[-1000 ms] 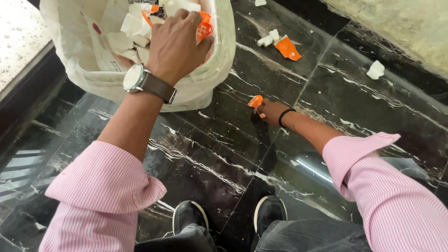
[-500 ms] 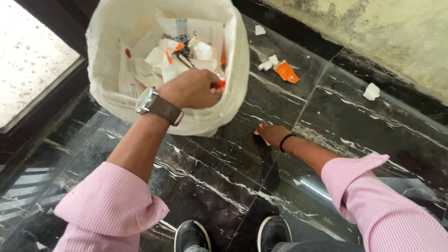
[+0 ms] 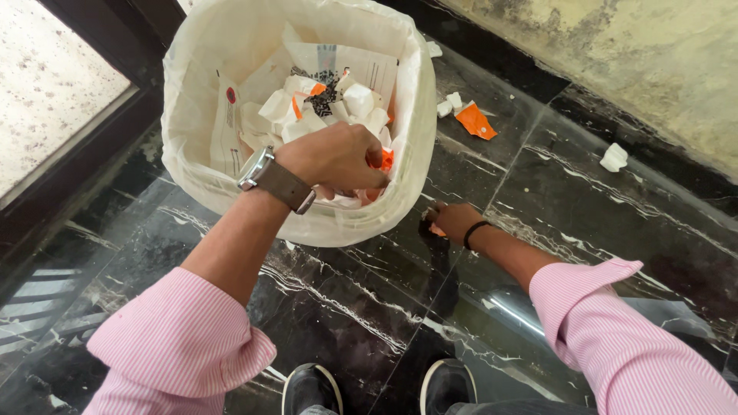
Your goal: The person sits on a dark marble floor and picks up scattered pieces of paper and trash by hand, placing them into a white plastic bag. The person continues to gather the debris until the floor is clear.
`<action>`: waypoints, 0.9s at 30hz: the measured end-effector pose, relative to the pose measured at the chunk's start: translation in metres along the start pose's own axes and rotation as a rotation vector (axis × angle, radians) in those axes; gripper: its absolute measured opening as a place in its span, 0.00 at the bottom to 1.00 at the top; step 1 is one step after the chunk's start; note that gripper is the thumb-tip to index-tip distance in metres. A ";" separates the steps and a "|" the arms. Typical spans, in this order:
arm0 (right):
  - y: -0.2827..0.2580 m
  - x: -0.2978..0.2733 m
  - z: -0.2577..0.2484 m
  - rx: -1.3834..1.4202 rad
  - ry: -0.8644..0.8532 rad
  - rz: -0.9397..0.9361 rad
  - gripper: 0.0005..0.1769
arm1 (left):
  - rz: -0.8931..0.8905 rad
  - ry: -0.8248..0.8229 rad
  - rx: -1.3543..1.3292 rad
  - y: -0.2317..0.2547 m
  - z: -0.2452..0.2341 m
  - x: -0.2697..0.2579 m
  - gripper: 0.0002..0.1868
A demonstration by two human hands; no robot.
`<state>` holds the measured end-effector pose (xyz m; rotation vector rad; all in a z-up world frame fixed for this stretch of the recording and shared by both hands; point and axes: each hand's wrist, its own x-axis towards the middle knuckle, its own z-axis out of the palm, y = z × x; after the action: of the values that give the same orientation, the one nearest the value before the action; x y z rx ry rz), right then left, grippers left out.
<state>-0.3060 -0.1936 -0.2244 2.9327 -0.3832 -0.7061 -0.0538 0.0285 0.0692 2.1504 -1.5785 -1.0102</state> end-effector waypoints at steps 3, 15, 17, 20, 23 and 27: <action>0.004 -0.003 -0.033 0.214 -0.115 0.181 0.17 | 0.050 0.076 -0.009 -0.012 -0.001 0.013 0.17; 0.049 0.006 -0.194 0.903 1.315 0.055 0.11 | 0.327 0.769 0.166 -0.053 0.005 0.039 0.09; 0.042 -0.005 -0.222 0.914 1.403 -0.116 0.17 | 0.277 0.757 0.212 -0.051 0.003 0.037 0.11; 0.010 -0.021 -0.253 0.893 1.387 -0.234 0.23 | 0.230 0.795 0.307 -0.041 0.000 0.029 0.21; -0.036 -0.044 -0.268 0.935 1.240 -0.333 0.25 | 0.470 0.947 0.302 -0.027 -0.004 0.019 0.43; -0.072 -0.067 -0.282 0.946 1.083 -0.357 0.26 | 0.709 0.943 0.299 -0.015 -0.004 0.014 0.48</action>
<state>-0.2181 -0.0953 0.0441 3.5834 -0.0465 1.4466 -0.0380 0.0207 0.0580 1.5505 -1.7509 0.4305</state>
